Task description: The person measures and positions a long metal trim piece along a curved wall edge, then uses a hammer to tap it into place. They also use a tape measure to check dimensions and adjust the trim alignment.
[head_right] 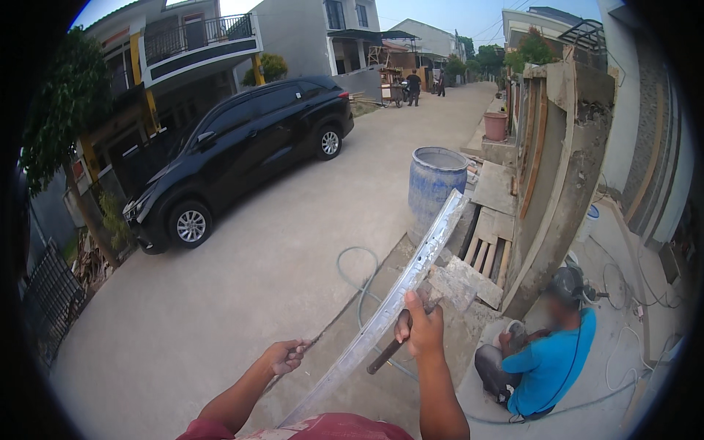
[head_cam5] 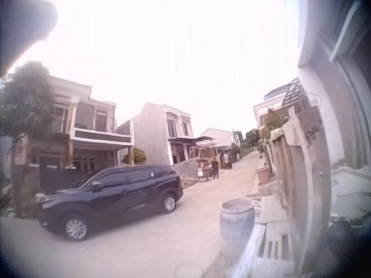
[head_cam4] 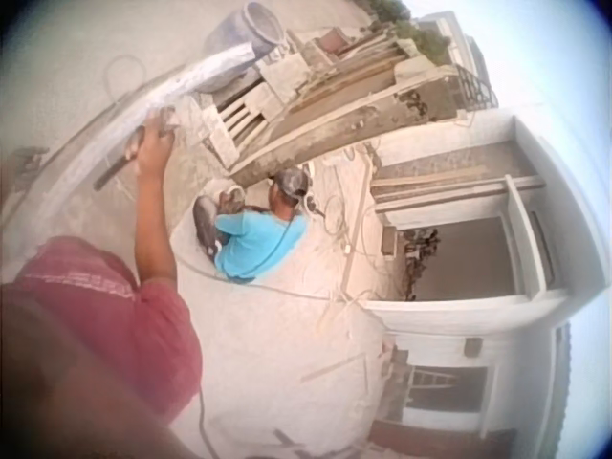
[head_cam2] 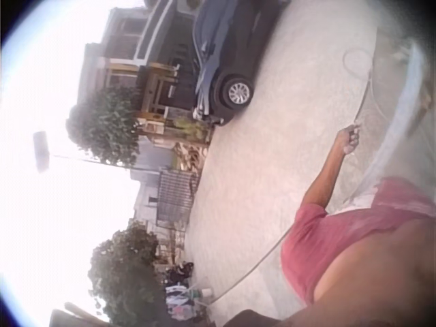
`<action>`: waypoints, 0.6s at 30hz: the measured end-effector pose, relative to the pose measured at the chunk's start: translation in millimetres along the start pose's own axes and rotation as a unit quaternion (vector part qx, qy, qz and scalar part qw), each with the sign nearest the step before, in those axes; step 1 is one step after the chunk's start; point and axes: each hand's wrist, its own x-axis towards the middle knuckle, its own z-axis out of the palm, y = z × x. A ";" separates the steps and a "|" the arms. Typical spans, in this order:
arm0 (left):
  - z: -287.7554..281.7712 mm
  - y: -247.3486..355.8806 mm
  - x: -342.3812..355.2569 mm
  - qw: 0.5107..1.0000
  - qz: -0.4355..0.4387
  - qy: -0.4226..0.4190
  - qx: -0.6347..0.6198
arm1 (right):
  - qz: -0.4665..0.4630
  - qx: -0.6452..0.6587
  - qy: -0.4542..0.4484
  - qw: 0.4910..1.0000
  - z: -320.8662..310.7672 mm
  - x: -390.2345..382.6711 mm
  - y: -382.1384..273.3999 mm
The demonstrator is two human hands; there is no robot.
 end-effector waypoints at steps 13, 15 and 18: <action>-189.0 -132.7 -102.8 0.924 -0.014 0.241 -0.295 | 0.052 0.007 0.001 0.999 -31.9 15.9 25.2; -248.5 -169.9 -104.4 0.923 -0.037 0.297 -0.242 | 0.063 0.020 0.014 0.998 -30.2 16.8 26.0; -367.8 -220.6 -119.7 0.942 -0.044 0.326 -0.069 | 0.082 0.033 0.020 0.996 -28.0 16.6 26.3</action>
